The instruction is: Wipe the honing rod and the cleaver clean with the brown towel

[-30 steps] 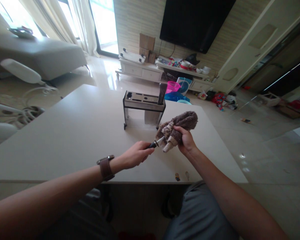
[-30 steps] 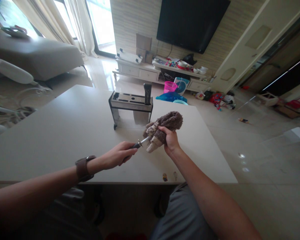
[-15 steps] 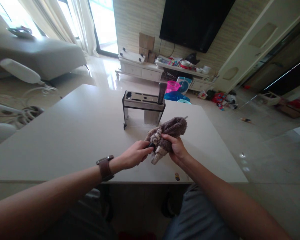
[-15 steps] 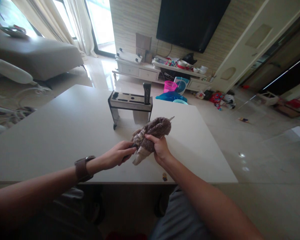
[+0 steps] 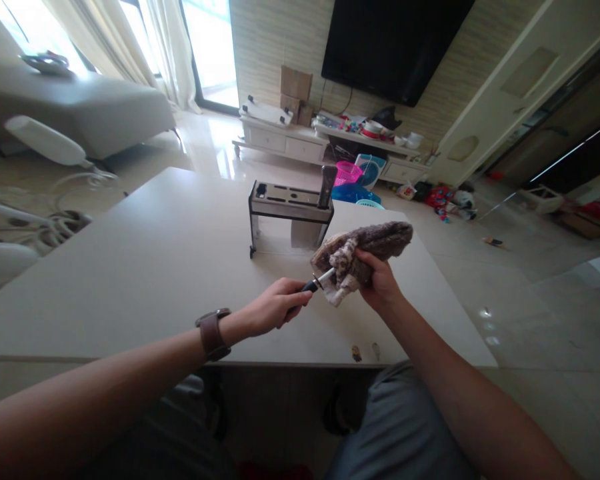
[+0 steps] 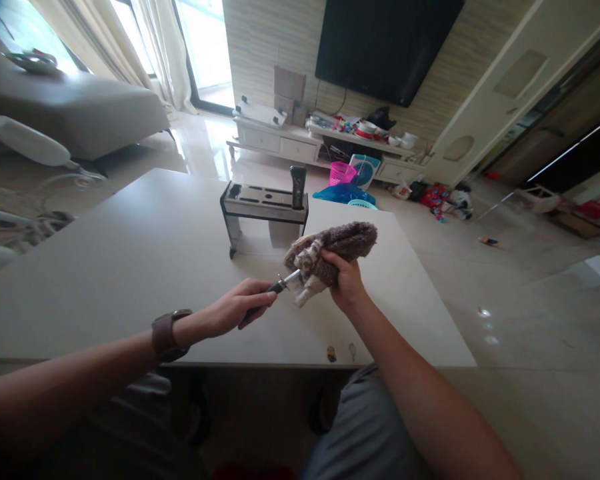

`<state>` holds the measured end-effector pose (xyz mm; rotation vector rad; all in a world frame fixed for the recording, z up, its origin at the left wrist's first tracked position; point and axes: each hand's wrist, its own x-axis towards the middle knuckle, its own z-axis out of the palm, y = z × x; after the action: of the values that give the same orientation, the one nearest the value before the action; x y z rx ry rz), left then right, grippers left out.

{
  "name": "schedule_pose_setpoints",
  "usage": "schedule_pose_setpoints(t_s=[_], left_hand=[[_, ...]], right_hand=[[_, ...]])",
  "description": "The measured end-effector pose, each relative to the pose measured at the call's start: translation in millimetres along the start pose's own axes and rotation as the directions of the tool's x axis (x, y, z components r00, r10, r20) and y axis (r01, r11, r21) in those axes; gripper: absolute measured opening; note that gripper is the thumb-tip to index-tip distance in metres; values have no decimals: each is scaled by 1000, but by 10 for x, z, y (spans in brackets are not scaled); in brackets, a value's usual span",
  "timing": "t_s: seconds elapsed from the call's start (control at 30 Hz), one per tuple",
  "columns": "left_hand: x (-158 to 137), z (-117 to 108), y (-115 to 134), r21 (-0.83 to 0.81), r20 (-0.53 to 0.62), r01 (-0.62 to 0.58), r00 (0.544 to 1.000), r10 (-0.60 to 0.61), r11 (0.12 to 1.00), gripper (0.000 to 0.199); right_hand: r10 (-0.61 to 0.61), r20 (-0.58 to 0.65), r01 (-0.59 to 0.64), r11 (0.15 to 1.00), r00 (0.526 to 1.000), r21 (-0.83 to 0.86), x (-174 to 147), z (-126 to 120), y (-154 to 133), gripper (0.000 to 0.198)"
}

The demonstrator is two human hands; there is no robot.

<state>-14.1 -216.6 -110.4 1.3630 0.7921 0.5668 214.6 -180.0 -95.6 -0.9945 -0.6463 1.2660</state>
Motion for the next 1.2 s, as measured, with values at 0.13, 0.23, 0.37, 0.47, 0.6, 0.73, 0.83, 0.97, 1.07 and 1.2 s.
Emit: schedule_pose_setpoints(t_s=[0.13,0.23,0.37,0.47,0.6,0.73,0.83,0.97,1.07,1.2], left_hand=[[-9,3,-3,-9,-9,-16,1000,16,1000,39],[6,-2,-17,-8,-32,-30,999,30,1000,39],[12,-25,-59,25,-38,-35,999,36,999,39],[28,-42,-100,33,-19,-28,999,29,999,40],[87,-61,-105,1,-14,-24,1000,24,1000,41],[110,-87,-51,-1,-10,-28,1000,28,1000,39],[79,-94,-8,18,11,-4,1000,3,1000,37],[28,-74,45,60,27,17,999,-19,998,40],[1,-66,61,78,12,31,999,-32,996,44],[-8,-84,29,158,-43,0,999,7,987,43]], right_hand=[[91,104,-87,995,990,-45,-98,21,40,34],[178,207,-156,981,962,-115,-225,97,166,41],[175,180,-154,980,968,-124,-318,162,349,42],[127,91,-117,987,988,-109,-319,169,444,39],[46,58,-40,994,997,-105,-223,171,433,38],[-30,25,31,998,999,-51,22,84,249,34],[-81,-71,84,996,994,29,253,-82,55,26],[-113,-188,133,986,976,97,474,-318,-169,12],[-155,-240,193,971,958,143,520,-404,-264,11],[-142,-192,172,974,971,145,456,-354,-259,14]])
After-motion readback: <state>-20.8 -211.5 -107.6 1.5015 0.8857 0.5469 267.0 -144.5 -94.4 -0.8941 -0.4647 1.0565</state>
